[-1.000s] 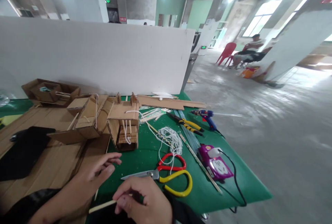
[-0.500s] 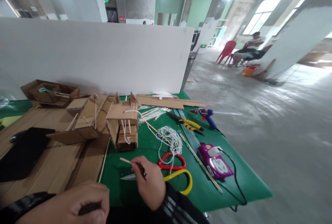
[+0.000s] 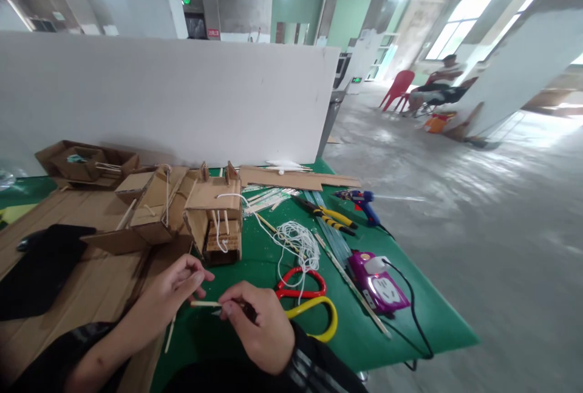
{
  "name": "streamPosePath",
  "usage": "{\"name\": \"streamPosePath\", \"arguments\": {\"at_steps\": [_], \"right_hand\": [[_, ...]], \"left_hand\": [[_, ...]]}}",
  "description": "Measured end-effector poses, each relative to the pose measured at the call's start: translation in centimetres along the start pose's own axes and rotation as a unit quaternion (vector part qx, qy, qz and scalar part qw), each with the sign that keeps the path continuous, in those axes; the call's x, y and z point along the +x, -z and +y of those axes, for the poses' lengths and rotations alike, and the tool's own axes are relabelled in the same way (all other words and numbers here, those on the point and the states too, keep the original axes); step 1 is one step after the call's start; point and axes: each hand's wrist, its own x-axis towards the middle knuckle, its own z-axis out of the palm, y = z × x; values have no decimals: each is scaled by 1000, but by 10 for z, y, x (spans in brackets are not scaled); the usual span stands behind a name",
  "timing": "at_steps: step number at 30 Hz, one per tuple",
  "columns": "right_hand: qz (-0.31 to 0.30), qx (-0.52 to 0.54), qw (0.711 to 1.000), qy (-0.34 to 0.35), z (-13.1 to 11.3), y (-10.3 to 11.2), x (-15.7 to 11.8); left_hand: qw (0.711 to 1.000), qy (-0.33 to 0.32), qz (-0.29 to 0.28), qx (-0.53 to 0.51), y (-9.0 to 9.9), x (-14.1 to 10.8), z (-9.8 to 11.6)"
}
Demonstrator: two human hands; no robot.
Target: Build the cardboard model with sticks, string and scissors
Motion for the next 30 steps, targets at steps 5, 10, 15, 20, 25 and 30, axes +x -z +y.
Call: {"name": "streamPosePath", "arguments": {"at_steps": [5, 10, 15, 20, 25, 30], "right_hand": [[13, -14, 1000, 0, 4, -2, 1], [60, -16, 997, -35, 10, -4, 3], [77, 5, 996, -45, 14, -7, 5], [75, 15, 996, -48, 17, -7, 5], [79, -5, 996, -41, 19, -8, 5], [71, 0, 997, -35, 15, -6, 4]], "left_hand": [[979, 63, -67, -184, 1, 6, -10], [980, 27, -84, -181, 2, 2, -8], [995, -20, -63, -80, 0, 3, -8], [997, -55, -45, -12, -3, 3, -15], [990, -93, -18, 104, -5, 2, -8], [965, -143, 26, 218, -4, 0, -2]]}}
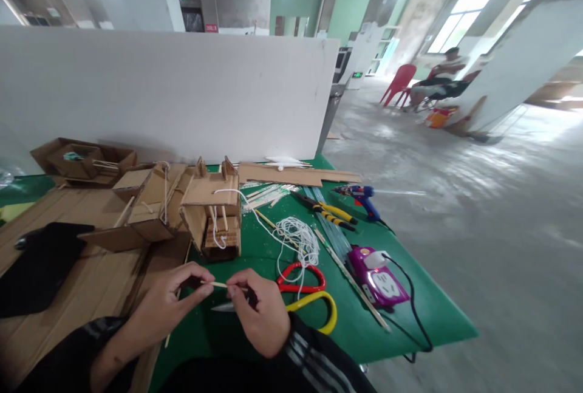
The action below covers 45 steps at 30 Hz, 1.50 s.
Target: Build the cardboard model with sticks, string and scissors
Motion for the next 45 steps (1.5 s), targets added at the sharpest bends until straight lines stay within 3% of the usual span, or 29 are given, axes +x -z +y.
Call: {"name": "streamPosePath", "arguments": {"at_steps": [12, 22, 28, 39, 45], "right_hand": [[4, -4, 1000, 4, 5, -2, -1], [23, -23, 999, 14, 7, -3, -1], [8, -46, 999, 28, 5, -4, 0], [-9, -88, 993, 80, 4, -6, 0], [0, -114, 990, 85, 7, -11, 1]], "left_hand": [[999, 33, 13, 7, 2, -1, -4], [998, -11, 32, 48, 2, -2, -1], [999, -31, 11, 42, 1, -3, -6], [998, -22, -6, 57, -2, -5, -6], [996, -72, 10, 40, -2, -6, -14]]}}
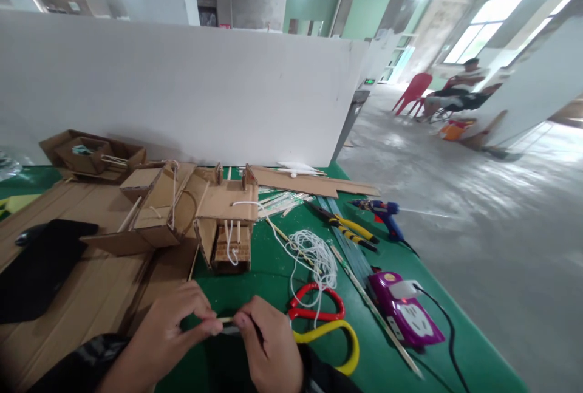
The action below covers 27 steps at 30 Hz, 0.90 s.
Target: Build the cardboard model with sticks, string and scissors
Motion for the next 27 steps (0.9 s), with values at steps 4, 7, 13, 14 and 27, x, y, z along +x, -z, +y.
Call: {"name": "streamPosePath", "arguments": {"at_steps": [4, 7, 13, 14, 27], "right_hand": [[6, -12, 1000, 4, 5, -2, 2], [10, -15, 1000, -22, 8, -2, 1], [10, -11, 998, -56, 6, -1, -2], [10, -9, 998, -56, 6, -1, -2], [-14, 1, 1000, -1, 5, -3, 1]], "left_hand": [[1000, -18, -8, -12, 1, -2, -2], [1000, 0, 4, -13, 0, -3, -3], [998, 45, 50, -17, -2, -5, -4], [998, 42, 52, -19, -2, -4, -4], [1000, 21, 15, -1, -6, -2, -1]]}}
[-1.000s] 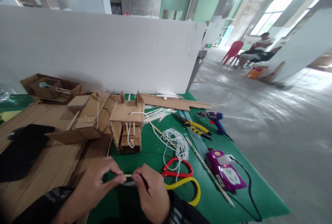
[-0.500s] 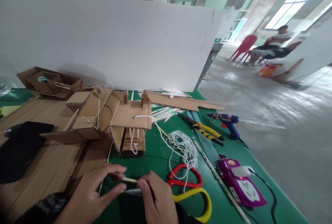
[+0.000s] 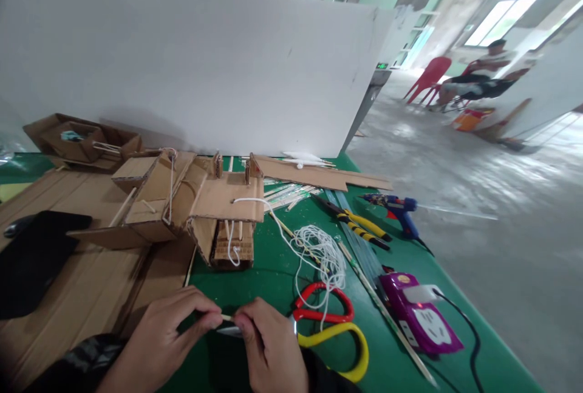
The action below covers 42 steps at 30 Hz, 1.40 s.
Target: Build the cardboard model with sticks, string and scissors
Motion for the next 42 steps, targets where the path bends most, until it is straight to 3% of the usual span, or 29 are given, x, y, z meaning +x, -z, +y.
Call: {"name": "streamPosePath", "arguments": {"at_steps": [7, 11, 15, 22, 29, 42], "right_hand": [[-22, -18, 999, 24, -6, -2, 1], [-45, -40, 998, 31, -18, 14, 10], [-78, -65, 994, 42, -26, 30, 27], [-82, -61, 994, 34, -15, 21, 36], [-62, -61, 996, 27, -11, 23, 33], [-59, -84, 995, 19, -9, 21, 31]], "left_hand": [[998, -30, 29, 38, -2, 1, -2], [995, 53, 22, -76, 1, 0, 1], [964, 141, 19, -225, 6, -3, -1], [903, 140, 47, -404, 10, 4, -15], [859, 157, 85, -479, 7, 7, -6], [880, 162, 69, -442, 7, 7, 4]]}}
